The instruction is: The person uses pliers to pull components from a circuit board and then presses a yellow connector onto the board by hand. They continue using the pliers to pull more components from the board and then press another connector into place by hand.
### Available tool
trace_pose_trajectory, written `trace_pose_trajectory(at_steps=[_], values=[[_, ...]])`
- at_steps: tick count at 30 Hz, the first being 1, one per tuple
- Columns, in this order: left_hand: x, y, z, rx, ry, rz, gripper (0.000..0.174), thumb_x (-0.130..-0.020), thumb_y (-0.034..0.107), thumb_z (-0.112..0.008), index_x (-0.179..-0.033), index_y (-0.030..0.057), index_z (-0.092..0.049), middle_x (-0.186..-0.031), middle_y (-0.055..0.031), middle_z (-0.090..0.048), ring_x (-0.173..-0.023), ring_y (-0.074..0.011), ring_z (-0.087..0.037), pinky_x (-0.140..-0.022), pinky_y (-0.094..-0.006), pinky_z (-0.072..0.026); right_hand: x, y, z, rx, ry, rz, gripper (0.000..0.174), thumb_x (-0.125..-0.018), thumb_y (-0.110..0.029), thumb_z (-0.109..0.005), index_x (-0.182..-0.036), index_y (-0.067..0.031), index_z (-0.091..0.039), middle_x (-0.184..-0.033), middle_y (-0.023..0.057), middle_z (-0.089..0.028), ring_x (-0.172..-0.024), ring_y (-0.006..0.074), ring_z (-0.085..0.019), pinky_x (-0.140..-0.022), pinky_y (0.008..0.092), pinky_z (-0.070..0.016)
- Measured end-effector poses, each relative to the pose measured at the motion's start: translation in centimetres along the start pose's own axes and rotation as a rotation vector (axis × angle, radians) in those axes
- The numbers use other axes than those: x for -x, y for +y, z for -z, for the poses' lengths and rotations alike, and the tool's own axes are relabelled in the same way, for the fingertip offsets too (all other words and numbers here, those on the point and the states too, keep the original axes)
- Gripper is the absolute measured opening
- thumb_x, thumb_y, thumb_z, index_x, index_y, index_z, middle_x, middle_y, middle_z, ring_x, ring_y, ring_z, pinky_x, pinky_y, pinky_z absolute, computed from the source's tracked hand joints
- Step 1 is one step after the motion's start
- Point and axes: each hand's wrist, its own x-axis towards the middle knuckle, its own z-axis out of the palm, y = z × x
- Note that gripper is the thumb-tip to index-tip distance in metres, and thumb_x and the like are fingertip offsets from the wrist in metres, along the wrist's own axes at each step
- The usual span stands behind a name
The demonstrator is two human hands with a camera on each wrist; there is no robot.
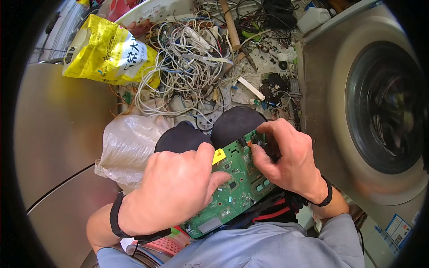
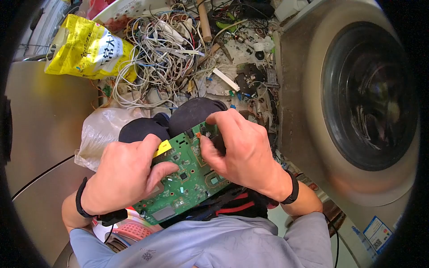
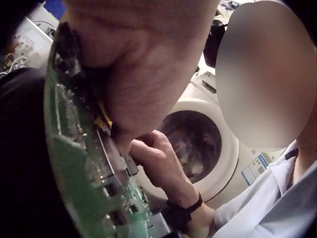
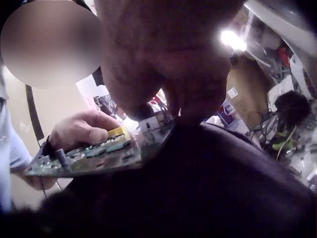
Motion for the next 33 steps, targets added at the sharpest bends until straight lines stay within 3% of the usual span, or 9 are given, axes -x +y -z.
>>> trace_pose_trajectory(at_steps=[12,17,23,33], values=[[0.3,0.1,0.1,-0.009,-0.019,-0.013,0.043,-0.088,0.033,-0.083,-0.097,0.0023,-0.055,-0.061,-0.0157,-0.06,-0.06,-0.0398,-0.066,-0.054,-0.0492,-0.0501,-0.7,-0.6,1.0,0.134,-0.066,0.161,0.026,-0.085,-0.013,-0.08,-0.098,-0.0013,-0.062,-0.08,0.0129,-0.063,-0.068,0.0312,-0.067,-0.059,0.0416,-0.0549],[0.9,0.7,-0.8,-0.042,0.057,-0.025,0.041,-0.088,0.033,-0.083,-0.095,0.0026,-0.056,-0.063,-0.0147,-0.062,-0.06,-0.0367,-0.068,-0.054,-0.0474,-0.0513,-0.7,-1.3,0.7,0.303,-0.08,0.209,0.027,-0.085,-0.015,-0.079,-0.083,-0.0044,-0.054,-0.07,0.0124,-0.058,-0.061,0.0294,-0.065,-0.052,0.0406,-0.0537],[1.5,1.1,-1.2,-0.087,0.096,-0.022,0.043,-0.087,0.034,-0.084,-0.092,0.0019,-0.056,-0.068,-0.0141,-0.066,-0.061,-0.035,-0.069,-0.054,-0.0458,-0.0527,0.0,-2.7,-0.4,0.534,-0.044,0.266,0.024,-0.082,-0.011,-0.077,-0.078,-0.005,-0.054,-0.066,0.0095,-0.055,-0.054,0.028,-0.061,-0.049,0.0383,-0.0519],[1.9,0.9,-1.3,-0.069,0.13,-0.024,0.043,-0.088,0.035,-0.082,-0.091,0.0006,-0.058,-0.068,-0.016,-0.067,-0.062,-0.0369,-0.07,-0.055,-0.0474,-0.0535,0.2,-3.4,-1.0,0.541,-0.043,0.226,0.023,-0.082,-0.008,-0.076,-0.078,-0.0042,-0.053,-0.065,0.0103,-0.055,-0.053,0.0274,-0.062,-0.048,0.0382,-0.0517]])
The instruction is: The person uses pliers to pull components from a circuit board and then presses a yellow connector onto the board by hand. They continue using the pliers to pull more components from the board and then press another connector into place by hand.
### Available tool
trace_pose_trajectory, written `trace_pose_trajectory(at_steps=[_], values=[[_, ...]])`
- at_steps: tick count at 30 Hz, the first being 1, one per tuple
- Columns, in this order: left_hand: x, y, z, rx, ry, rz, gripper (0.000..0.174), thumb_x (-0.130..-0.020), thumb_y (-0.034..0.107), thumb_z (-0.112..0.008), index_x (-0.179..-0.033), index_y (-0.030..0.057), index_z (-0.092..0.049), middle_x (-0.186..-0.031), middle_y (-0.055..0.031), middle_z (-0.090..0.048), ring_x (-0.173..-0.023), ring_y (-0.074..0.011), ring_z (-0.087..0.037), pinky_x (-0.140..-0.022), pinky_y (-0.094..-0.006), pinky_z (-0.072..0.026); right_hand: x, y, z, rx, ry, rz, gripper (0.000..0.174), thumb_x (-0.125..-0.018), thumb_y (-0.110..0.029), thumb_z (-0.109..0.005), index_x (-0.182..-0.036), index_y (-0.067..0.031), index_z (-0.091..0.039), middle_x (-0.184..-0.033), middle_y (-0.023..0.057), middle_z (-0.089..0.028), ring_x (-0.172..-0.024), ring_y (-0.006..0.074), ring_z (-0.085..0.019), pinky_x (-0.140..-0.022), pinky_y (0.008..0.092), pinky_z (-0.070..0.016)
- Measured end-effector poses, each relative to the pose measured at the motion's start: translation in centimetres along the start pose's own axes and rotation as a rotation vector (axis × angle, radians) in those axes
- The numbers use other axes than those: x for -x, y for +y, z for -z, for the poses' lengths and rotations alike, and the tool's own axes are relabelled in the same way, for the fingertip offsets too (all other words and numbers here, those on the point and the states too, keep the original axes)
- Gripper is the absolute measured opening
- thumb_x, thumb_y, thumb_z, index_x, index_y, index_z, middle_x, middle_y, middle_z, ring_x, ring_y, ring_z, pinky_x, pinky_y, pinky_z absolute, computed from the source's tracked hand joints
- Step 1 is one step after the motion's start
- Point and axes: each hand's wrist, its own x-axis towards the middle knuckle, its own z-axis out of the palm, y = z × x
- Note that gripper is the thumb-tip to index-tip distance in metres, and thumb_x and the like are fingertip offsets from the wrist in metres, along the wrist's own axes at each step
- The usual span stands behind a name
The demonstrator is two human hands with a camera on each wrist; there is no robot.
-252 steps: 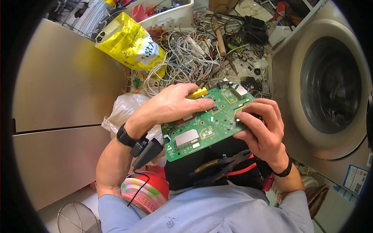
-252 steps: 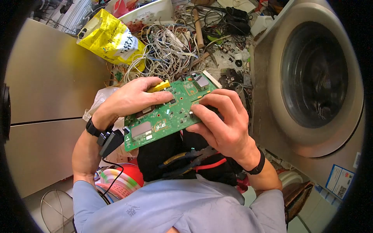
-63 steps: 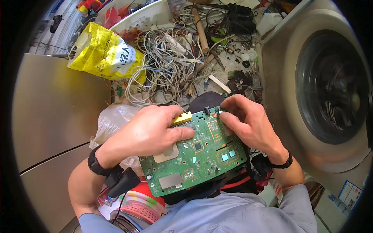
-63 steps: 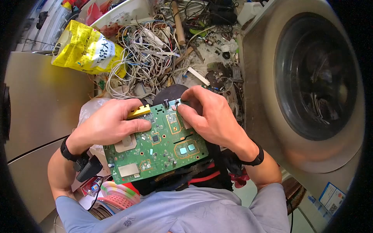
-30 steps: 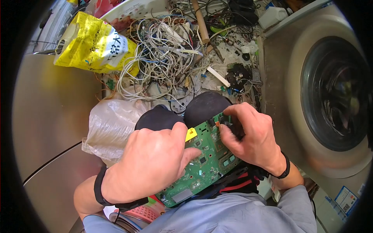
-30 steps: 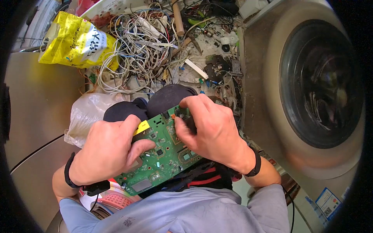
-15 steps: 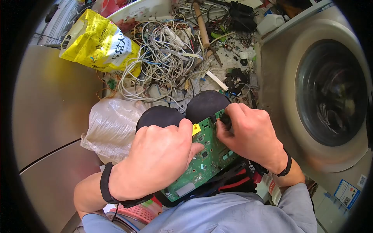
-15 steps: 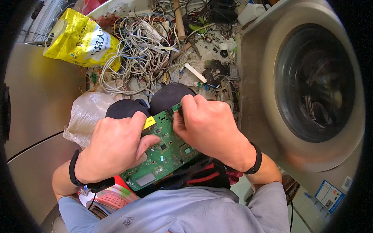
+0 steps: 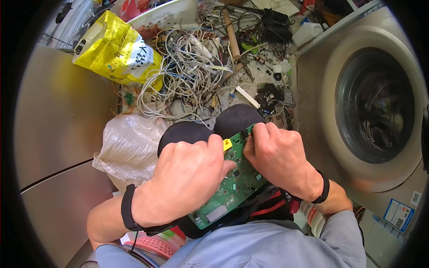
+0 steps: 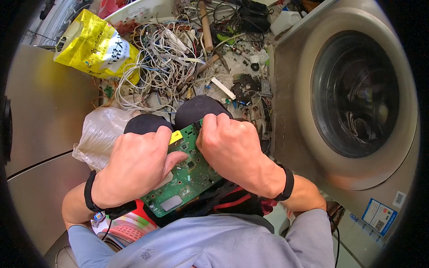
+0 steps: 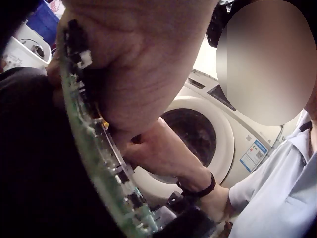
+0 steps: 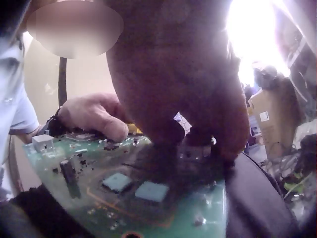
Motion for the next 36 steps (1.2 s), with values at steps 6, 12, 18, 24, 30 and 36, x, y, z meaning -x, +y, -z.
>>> trace_pose_trajectory(at_steps=[6,12,18,24,30,36], values=[[0.1,0.0,0.0,-0.005,-0.004,0.004,0.043,-0.089,0.036,-0.082,-0.09,0.0002,-0.058,-0.067,-0.0163,-0.067,-0.063,-0.037,-0.07,-0.055,-0.0471,-0.0539,0.2,0.2,0.2,0.005,0.002,0.007,0.019,-0.084,-0.007,-0.075,-0.081,-0.0033,-0.056,-0.068,0.0121,-0.057,-0.056,0.0291,-0.064,-0.05,0.0396,-0.0521],[0.0,-0.1,-0.1,-0.005,-0.015,0.007,0.043,-0.089,0.036,-0.082,-0.09,0.0001,-0.058,-0.068,-0.0164,-0.067,-0.063,-0.0368,-0.07,-0.056,-0.0462,-0.0543,0.9,2.0,0.5,-0.184,0.075,0.044,0.017,-0.087,-0.008,-0.073,-0.083,-0.0048,-0.057,-0.07,0.0106,-0.056,-0.059,0.0284,-0.063,-0.053,0.0406,-0.0519],[-0.2,0.2,-0.2,-0.007,-0.011,0.004,0.043,-0.089,0.035,-0.082,-0.092,0.0002,-0.058,-0.07,-0.0168,-0.068,-0.065,-0.0369,-0.071,-0.057,-0.0469,-0.0541,0.9,1.5,0.6,-0.166,0.078,-0.037,0.024,-0.09,-0.016,-0.078,-0.083,-0.0058,-0.057,-0.072,0.0101,-0.058,-0.062,0.0289,-0.065,-0.053,0.0412,-0.052],[-0.4,0.4,-0.4,0.004,0.002,0.001,0.043,-0.089,0.035,-0.082,-0.091,0.0006,-0.057,-0.069,-0.0168,-0.067,-0.065,-0.0372,-0.071,-0.057,-0.0474,-0.0538,0.9,1.0,-0.1,-0.044,0.073,-0.023,0.019,-0.085,-0.011,-0.078,-0.083,-0.0051,-0.06,-0.072,0.0084,-0.059,-0.059,0.027,-0.063,-0.053,0.0386,-0.0514],[-0.4,0.5,-0.3,-0.003,0.009,0.006,0.043,-0.09,0.036,-0.082,-0.091,0.0013,-0.057,-0.064,-0.0166,-0.066,-0.061,-0.0372,-0.069,-0.056,-0.0469,-0.0534,1.1,1.0,-0.3,0.014,0.114,0.011,0.02,-0.085,-0.01,-0.078,-0.081,-0.0057,-0.058,-0.069,0.0076,-0.056,-0.059,0.0265,-0.062,-0.053,0.0381,-0.0514],[-0.3,0.4,-0.2,-0.012,0.002,-0.002,0.043,-0.091,0.037,-0.081,-0.093,0.0009,-0.057,-0.064,-0.0164,-0.066,-0.061,-0.0376,-0.069,-0.056,-0.0471,-0.0532,1.5,2.5,-0.4,-0.247,0.138,-0.043,0.015,-0.088,-0.007,-0.078,-0.093,-0.0019,-0.065,-0.076,0.0111,-0.06,-0.067,0.0313,-0.065,-0.059,0.0404,-0.0525]])
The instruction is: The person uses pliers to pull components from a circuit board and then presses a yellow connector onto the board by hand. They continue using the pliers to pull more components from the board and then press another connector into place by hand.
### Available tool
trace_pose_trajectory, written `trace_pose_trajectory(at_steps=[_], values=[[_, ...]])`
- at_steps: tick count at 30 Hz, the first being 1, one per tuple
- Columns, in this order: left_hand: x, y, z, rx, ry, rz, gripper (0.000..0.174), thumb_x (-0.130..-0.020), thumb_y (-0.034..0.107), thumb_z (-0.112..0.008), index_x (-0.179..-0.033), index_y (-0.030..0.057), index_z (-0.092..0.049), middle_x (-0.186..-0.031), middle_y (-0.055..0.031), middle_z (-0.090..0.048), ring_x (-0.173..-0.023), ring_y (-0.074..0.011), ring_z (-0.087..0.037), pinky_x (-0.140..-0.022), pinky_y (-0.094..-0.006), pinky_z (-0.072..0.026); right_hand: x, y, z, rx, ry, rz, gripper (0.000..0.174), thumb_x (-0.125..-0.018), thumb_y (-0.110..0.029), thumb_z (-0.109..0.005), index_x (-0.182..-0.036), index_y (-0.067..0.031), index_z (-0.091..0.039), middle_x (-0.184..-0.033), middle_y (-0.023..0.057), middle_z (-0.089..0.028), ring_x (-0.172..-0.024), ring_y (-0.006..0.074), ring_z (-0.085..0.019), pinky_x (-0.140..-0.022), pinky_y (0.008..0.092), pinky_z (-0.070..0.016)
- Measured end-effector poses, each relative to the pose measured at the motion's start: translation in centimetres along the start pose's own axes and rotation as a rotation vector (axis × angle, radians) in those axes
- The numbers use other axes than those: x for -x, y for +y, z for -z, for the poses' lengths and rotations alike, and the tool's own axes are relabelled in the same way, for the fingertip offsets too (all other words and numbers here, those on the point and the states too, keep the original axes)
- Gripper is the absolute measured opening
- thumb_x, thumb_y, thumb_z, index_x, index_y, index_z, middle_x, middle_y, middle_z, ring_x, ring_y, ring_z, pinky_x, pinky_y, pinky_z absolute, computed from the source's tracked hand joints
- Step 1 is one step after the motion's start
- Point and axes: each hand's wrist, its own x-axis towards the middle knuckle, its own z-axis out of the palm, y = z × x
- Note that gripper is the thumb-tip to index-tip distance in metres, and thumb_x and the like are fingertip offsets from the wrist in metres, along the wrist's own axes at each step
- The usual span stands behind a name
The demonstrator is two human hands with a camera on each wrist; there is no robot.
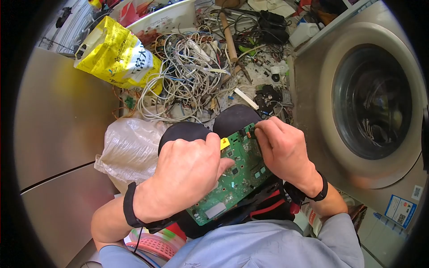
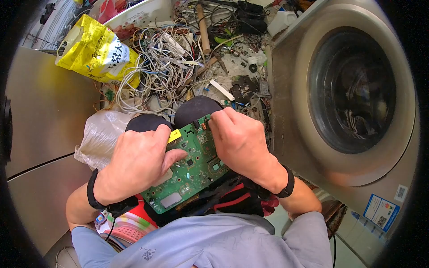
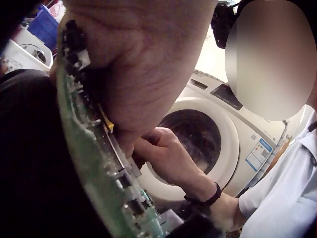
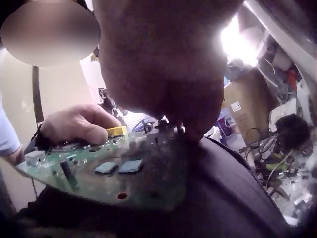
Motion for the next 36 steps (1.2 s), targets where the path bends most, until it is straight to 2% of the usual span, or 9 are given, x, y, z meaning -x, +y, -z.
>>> trace_pose_trajectory(at_steps=[2,11,18,21,24,26,30,32,36], values=[[0.0,-0.1,0.0,0.004,0.002,-0.008,0.043,-0.091,0.037,-0.08,-0.093,0.0007,-0.057,-0.063,-0.0165,-0.065,-0.061,-0.038,-0.069,-0.056,-0.0475,-0.0531,0.1,0.2,-0.1,-0.094,0.026,-0.052,0.022,-0.087,-0.012,-0.079,-0.088,-0.0042,-0.059,-0.078,0.012,-0.057,-0.069,0.0336,-0.065,-0.059,0.043,-0.0524],[-0.1,-0.1,-0.1,0.02,0.013,-0.012,0.044,-0.092,0.038,-0.079,-0.093,0.0007,-0.057,-0.063,-0.0176,-0.065,-0.061,-0.0395,-0.069,-0.057,-0.0486,-0.0532,-0.9,-0.7,0.6,-0.096,-0.048,-0.088,0.025,-0.085,-0.013,-0.079,-0.091,-0.0027,-0.057,-0.081,0.0142,-0.058,-0.073,0.0363,-0.064,-0.065,0.0455,-0.0529],[-0.3,0.0,-0.2,0.018,0.005,-0.002,0.044,-0.091,0.038,-0.08,-0.093,0.0006,-0.056,-0.063,-0.0173,-0.064,-0.06,-0.0394,-0.068,-0.056,-0.0488,-0.0524,-1.0,-0.3,-0.1,-0.163,-0.008,-0.15,0.023,-0.087,-0.01,-0.076,-0.096,-0.0002,-0.058,-0.084,0.0159,-0.058,-0.07,0.034,-0.061,-0.064,0.0408,-0.0505],[-0.3,0.0,-0.2,0.018,0.008,-0.003,0.044,-0.091,0.038,-0.08,-0.092,0.0008,-0.056,-0.063,-0.0175,-0.064,-0.061,-0.0398,-0.068,-0.056,-0.0491,-0.052,-0.8,0.1,0.4,-0.275,-0.091,-0.245,0.023,-0.087,-0.012,-0.075,-0.096,0.0,-0.058,-0.088,0.0175,-0.06,-0.077,0.0367,-0.065,-0.071,0.0456,-0.0531],[-0.4,-0.3,-0.1,0.019,0.014,-0.017,0.044,-0.09,0.038,-0.081,-0.091,0.001,-0.057,-0.063,-0.0181,-0.063,-0.061,-0.0411,-0.067,-0.056,-0.0498,-0.0517,-0.3,0.8,0.5,-0.463,-0.135,-0.36,0.025,-0.09,-0.015,-0.077,-0.101,-0.0003,-0.06,-0.09,0.0154,-0.061,-0.076,0.0303,-0.065,-0.071,0.0406,-0.0536],[-0.7,-0.4,-0.1,0.02,0.02,-0.03,0.044,-0.09,0.037,-0.081,-0.091,0.0012,-0.057,-0.063,-0.0185,-0.063,-0.061,-0.0419,-0.067,-0.056,-0.0503,-0.0515,-0.1,1.0,0.6,-0.446,-0.136,-0.346,0.026,-0.09,-0.013,-0.078,-0.108,-0.0004,-0.064,-0.094,0.0131,-0.063,-0.076,0.0257,-0.065,-0.071,0.0368,-0.0538],[-1.1,-0.8,0.3,0.053,-0.016,-0.02,0.044,-0.089,0.037,-0.082,-0.09,0.0008,-0.058,-0.064,-0.0208,-0.063,-0.063,-0.0448,-0.066,-0.058,-0.0525,-0.0516,0.3,1.1,0.4,-0.467,-0.043,-0.285,0.029,-0.088,-0.006,-0.078,-0.114,-0.0009,-0.067,-0.101,0.0138,-0.064,-0.079,0.0267,-0.066,-0.07,0.0362,-0.0539],[-1.3,-0.9,0.5,0.068,-0.03,-0.028,0.043,-0.089,0.037,-0.082,-0.09,0.0007,-0.059,-0.065,-0.0215,-0.063,-0.064,-0.0457,-0.066,-0.058,-0.0532,-0.0516,0.5,1.4,0.1,-0.397,0.067,-0.054,0.034,-0.085,0.0,-0.077,-0.119,-0.0024,-0.07,-0.107,0.0145,-0.064,-0.084,0.0283,-0.065,-0.072,0.0371,-0.0548],[-1.8,-1.4,0.6,0.103,-0.053,-0.022,0.043,-0.089,0.037,-0.082,-0.089,0.0006,-0.06,-0.067,-0.0222,-0.064,-0.066,-0.0467,-0.066,-0.06,-0.0547,-0.0509,0.9,1.7,-0.2,-0.398,0.05,0.023,0.034,-0.083,0.003,-0.076,-0.116,-0.0042,-0.073,-0.109,0.0147,-0.064,-0.092,0.0308,-0.065,-0.077,0.0395,-0.0554]])
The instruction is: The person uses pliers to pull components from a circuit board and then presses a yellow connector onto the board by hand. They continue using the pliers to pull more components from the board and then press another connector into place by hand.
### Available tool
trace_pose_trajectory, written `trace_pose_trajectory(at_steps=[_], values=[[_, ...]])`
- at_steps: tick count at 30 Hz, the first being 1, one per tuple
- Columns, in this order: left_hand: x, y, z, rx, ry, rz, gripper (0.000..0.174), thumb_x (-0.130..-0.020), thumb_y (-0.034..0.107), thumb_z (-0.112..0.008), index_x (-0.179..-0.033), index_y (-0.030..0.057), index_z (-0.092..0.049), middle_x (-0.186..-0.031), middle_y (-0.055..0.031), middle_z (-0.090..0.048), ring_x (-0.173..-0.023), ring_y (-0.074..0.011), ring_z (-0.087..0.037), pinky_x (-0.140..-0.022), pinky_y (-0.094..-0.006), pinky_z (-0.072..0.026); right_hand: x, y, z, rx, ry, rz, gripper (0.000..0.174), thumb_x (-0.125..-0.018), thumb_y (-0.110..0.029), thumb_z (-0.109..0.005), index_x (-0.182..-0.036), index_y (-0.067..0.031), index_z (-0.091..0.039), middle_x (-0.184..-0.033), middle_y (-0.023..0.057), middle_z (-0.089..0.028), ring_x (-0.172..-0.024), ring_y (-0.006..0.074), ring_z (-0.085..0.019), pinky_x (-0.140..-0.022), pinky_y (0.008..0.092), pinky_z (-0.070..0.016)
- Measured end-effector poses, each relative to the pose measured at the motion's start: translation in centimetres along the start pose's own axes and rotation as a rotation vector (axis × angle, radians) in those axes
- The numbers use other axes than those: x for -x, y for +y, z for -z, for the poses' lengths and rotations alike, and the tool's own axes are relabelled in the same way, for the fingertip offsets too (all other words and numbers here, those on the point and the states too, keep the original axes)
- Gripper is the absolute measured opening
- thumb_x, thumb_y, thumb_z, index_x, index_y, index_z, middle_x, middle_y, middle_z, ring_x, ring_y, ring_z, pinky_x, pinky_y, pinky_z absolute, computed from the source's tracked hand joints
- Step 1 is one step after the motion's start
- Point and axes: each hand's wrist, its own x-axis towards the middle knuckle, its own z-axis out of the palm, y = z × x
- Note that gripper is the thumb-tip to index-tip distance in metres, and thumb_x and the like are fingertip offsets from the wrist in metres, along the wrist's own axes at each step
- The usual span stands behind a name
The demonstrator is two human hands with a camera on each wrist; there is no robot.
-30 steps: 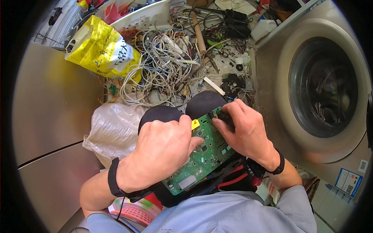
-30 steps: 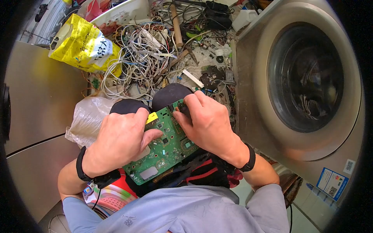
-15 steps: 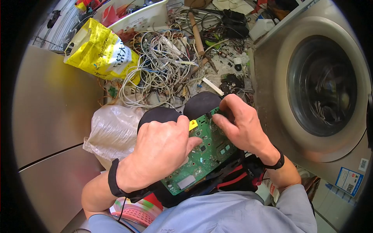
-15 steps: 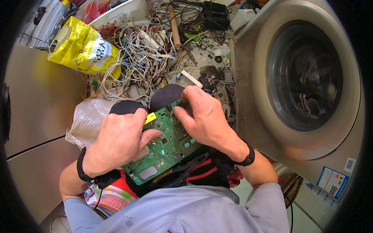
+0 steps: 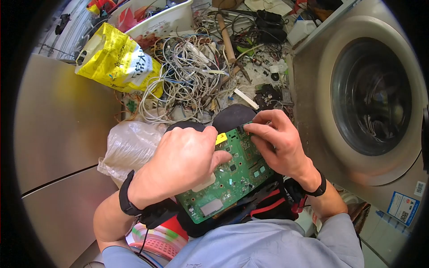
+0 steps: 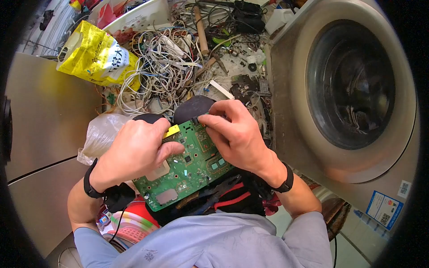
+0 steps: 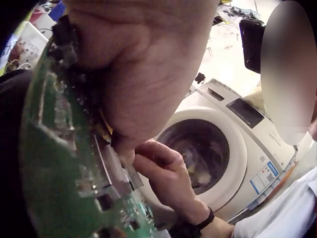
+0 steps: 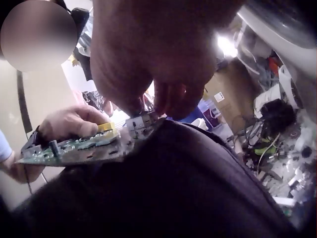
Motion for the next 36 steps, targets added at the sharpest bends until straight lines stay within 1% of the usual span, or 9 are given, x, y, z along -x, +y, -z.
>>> trace_pose_trajectory(at_steps=[8,18,22,24,27,30,31,34,36], values=[[-0.1,0.4,-0.1,-0.023,-0.002,0.003,0.043,-0.09,0.039,-0.081,-0.09,0.001,-0.06,-0.068,-0.0222,-0.065,-0.068,-0.0463,-0.067,-0.061,-0.0556,-0.0507,0.4,-1.0,-0.3,0.4,0.014,0.236,0.038,-0.073,-0.003,-0.076,-0.11,0.0036,-0.072,-0.116,0.0166,-0.065,-0.106,0.0371,-0.065,-0.093,0.0455,-0.0574],[0.3,1.2,-0.4,-0.047,0.025,0.055,0.04,-0.09,0.036,-0.081,-0.092,0.0011,-0.062,-0.069,-0.0221,-0.066,-0.069,-0.0458,-0.068,-0.061,-0.0535,-0.0524,2.2,-1.7,0.2,0.104,0.063,0.139,0.03,-0.079,0.002,-0.08,-0.107,0.0015,-0.069,-0.12,0.0187,-0.065,-0.105,0.0375,-0.068,-0.091,0.0433,-0.0577],[0.5,0.7,-0.1,0.107,0.103,0.17,0.038,-0.089,0.035,-0.083,-0.092,0.0005,-0.066,-0.073,-0.0219,-0.069,-0.067,-0.0444,-0.068,-0.061,-0.0496,-0.0521,2.7,-2.0,1.0,-0.017,0.148,-0.262,0.039,-0.089,-0.008,-0.079,-0.124,0.0,-0.063,-0.118,0.0178,-0.066,-0.098,0.03,-0.07,-0.087,0.0387,-0.0578],[0.9,1.0,0.2,0.168,0.108,0.21,0.035,-0.091,0.032,-0.083,-0.095,0.0002,-0.068,-0.074,-0.018,-0.07,-0.063,-0.0328,-0.069,-0.06,-0.0429,-0.0518,2.8,-2.1,1.4,-0.367,0.084,-0.551,0.04,-0.094,-0.014,-0.077,-0.128,0.0016,-0.061,-0.112,0.015,-0.071,-0.098,0.0219,-0.07,-0.087,0.0343,-0.0566],[1.6,2.1,-0.8,0.518,0.145,0.359,0.031,-0.094,0.028,-0.081,-0.103,0.0003,-0.07,-0.078,-0.0052,-0.067,-0.072,-0.0097,-0.059,-0.063,-0.0333,-0.0503,2.2,-3.2,2.7,-0.397,0.117,-0.501,0.041,-0.097,-0.017,-0.075,-0.129,0.0034,-0.062,-0.109,0.0095,-0.074,-0.099,0.0144,-0.067,-0.088,0.0309,-0.055],[2.7,3.7,-2.6,0.747,0.123,0.371,0.031,-0.097,0.027,-0.08,-0.11,0.0017,-0.067,-0.087,0.0003,-0.066,-0.078,-0.0071,-0.056,-0.069,-0.0303,-0.0502,1.1,-2.2,4.3,-0.709,0.06,-0.638,0.037,-0.097,-0.015,-0.074,-0.127,0.004,-0.065,-0.111,0.0062,-0.073,-0.099,0.0114,-0.065,-0.089,0.0297,-0.0544],[3.1,3.7,-3.2,0.679,0.109,0.325,0.044,-0.094,0.036,-0.081,-0.108,-0.0024,-0.065,-0.086,-0.0171,-0.073,-0.077,-0.0191,-0.07,-0.072,-0.037,-0.0547,0.5,-2.1,5.0,-0.701,0.01,-0.653,0.031,-0.099,-0.014,-0.072,-0.123,0.0044,-0.068,-0.111,0.0044,-0.073,-0.1,0.0096,-0.064,-0.089,0.0281,-0.054],[3.7,3.9,-3.7,0.932,0.006,0.4,0.041,-0.1,0.032,-0.076,-0.117,-0.0041,-0.066,-0.094,-0.0136,-0.077,-0.084,-0.0139,-0.071,-0.076,-0.0325,-0.0562,-0.3,-0.5,5.8,-0.723,-0.114,-0.655,0.028,-0.099,-0.014,-0.072,-0.12,0.0048,-0.072,-0.106,0.0053,-0.075,-0.096,0.0099,-0.066,-0.087,0.0279,-0.0555],[3.7,3.6,-4.2,0.982,0.156,0.352,0.038,-0.102,0.027,-0.073,-0.121,-0.0047,-0.066,-0.096,-0.0098,-0.077,-0.082,-0.0105,-0.07,-0.073,-0.0282,-0.0549,-0.4,-0.8,5.5,-0.77,-0.157,-0.657,0.028,-0.099,-0.014,-0.072,-0.119,0.0049,-0.073,-0.105,0.0056,-0.075,-0.095,0.0099,-0.067,-0.087,0.0281,-0.0561]])
